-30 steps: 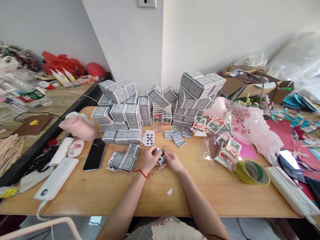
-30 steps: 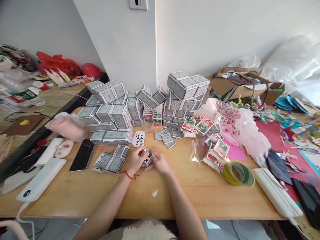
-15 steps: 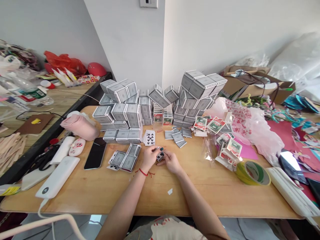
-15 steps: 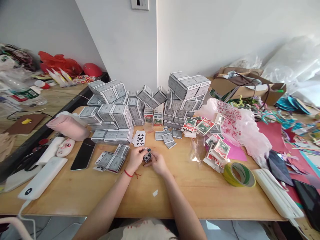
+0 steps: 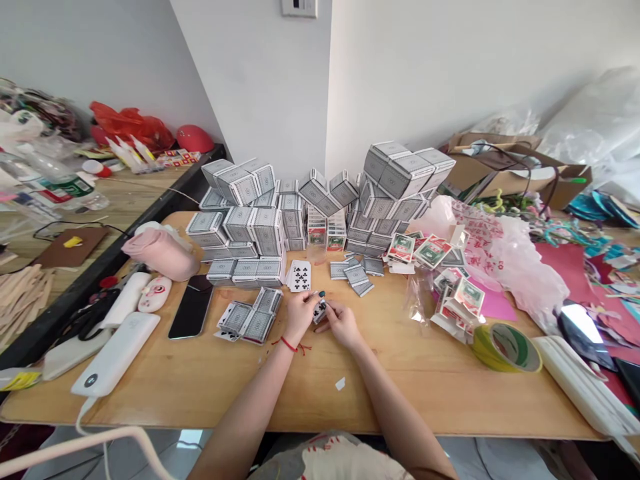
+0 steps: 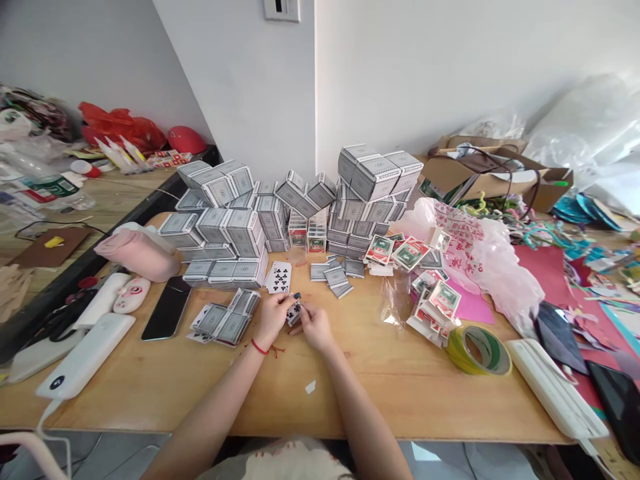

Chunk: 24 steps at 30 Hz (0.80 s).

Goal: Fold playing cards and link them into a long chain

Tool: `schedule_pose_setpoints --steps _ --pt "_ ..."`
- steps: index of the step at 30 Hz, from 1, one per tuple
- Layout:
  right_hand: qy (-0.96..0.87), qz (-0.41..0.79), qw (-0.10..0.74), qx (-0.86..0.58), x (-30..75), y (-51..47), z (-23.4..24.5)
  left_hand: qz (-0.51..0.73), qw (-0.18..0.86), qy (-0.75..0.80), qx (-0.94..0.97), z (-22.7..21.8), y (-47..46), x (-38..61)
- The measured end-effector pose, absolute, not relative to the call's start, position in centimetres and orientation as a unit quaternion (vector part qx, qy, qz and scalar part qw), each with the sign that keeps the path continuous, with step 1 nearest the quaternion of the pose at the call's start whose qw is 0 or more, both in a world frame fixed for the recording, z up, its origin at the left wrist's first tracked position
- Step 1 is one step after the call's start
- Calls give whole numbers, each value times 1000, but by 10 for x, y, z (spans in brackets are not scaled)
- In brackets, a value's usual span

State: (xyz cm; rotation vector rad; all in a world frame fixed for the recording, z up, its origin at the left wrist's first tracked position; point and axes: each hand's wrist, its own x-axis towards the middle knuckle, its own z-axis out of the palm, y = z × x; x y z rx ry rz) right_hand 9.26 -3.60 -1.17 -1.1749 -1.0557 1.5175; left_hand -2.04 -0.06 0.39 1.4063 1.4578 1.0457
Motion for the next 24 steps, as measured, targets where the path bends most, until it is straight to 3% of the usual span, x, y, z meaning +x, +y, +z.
schedule_pose_setpoints --steps 9,24 --pt "-363 533 531 -550 80 -37 -15 457 438 516 578 7 -11 -26" --pt "-446 426 502 -606 85 -39 -14 372 277 561 686 -5 -15 -26"
